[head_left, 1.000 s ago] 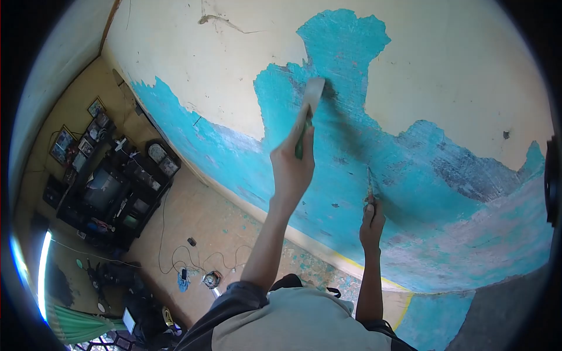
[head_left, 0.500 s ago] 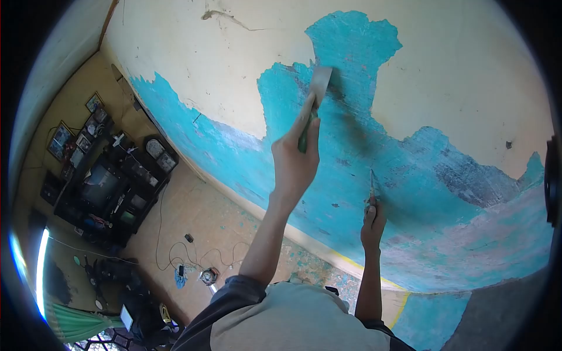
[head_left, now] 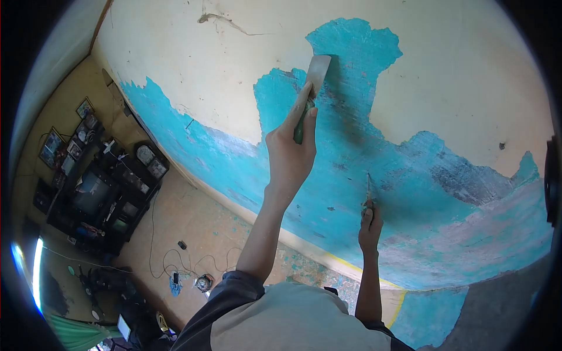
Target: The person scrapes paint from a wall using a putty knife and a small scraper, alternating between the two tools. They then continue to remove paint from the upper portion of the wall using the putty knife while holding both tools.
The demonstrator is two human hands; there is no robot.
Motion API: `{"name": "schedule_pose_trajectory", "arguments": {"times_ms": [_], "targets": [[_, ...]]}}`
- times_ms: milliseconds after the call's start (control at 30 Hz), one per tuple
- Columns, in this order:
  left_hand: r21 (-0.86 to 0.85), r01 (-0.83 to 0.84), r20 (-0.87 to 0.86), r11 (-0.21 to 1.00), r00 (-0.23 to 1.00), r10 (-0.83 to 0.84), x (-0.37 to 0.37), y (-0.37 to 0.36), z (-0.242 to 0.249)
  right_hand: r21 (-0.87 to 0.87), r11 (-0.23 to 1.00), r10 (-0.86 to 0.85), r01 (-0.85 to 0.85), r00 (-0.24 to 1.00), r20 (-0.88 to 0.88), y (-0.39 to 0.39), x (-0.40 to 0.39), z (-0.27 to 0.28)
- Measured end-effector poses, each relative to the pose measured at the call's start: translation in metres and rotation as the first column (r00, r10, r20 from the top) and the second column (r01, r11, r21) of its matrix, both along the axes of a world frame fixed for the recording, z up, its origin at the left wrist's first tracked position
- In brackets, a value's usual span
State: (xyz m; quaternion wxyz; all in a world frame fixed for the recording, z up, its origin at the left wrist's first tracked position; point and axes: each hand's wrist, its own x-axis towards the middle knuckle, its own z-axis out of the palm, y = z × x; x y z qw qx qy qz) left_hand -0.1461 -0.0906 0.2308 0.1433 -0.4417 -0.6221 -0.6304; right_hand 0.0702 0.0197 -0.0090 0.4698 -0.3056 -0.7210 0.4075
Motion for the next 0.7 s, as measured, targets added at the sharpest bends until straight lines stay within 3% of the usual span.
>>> {"name": "schedule_pose_trajectory", "arguments": {"times_ms": [67,133,200,300,400,433,533,567,600,667,700], "targets": [[0.005,0.017,-0.002,1.0,1.0,-0.017,-0.005,0.002,-0.015,0.006,1.0,-0.004,0.005,1.0,-0.005,-0.002,0.0,-0.003],[0.167,-0.001,-0.211,0.986,0.977,0.036,-0.009,0.01,-0.033,0.062,0.998,-0.007,0.008,1.0,-0.016,0.001,-0.001,-0.006],[0.186,0.002,-0.2,0.983,0.979,0.036,-0.008,0.012,-0.032,0.042,0.999,-0.012,0.013,1.0,-0.025,0.002,-0.003,-0.003],[0.023,0.015,0.01,1.0,1.0,-0.015,-0.004,0.0,0.004,0.009,1.0,-0.019,0.019,1.0,-0.022,-0.002,-0.001,-0.001],[0.002,0.041,0.022,0.999,0.999,-0.041,-0.007,-0.003,0.005,0.011,1.0,-0.022,0.022,1.0,-0.008,-0.004,-0.001,0.0],[0.136,0.026,-0.113,0.99,0.994,-0.01,-0.009,0.005,-0.008,0.021,0.999,-0.029,0.029,1.0,0.006,-0.003,-0.001,0.0],[0.043,0.037,-0.006,0.998,0.999,-0.037,0.002,0.001,-0.034,0.025,1.0,-0.014,0.015,0.999,-0.038,-0.001,-0.003,-0.007],[0.187,0.01,-0.162,0.982,0.987,0.021,-0.01,0.014,-0.041,0.023,1.0,-0.017,0.017,0.999,-0.042,0.001,-0.004,-0.009],[0.183,0.011,-0.16,0.983,0.987,0.019,-0.008,0.009,-0.028,0.024,1.0,-0.016,0.017,0.999,-0.033,0.0,-0.003,-0.007],[-0.072,0.02,0.078,0.997,0.997,-0.015,0.0,-0.012,0.006,0.021,1.0,-0.014,0.015,1.0,-0.02,-0.001,0.001,-0.006],[-0.021,0.039,0.042,0.999,0.998,-0.038,-0.004,-0.012,0.004,0.024,1.0,-0.01,0.01,1.0,-0.019,0.001,0.001,-0.004]]}}
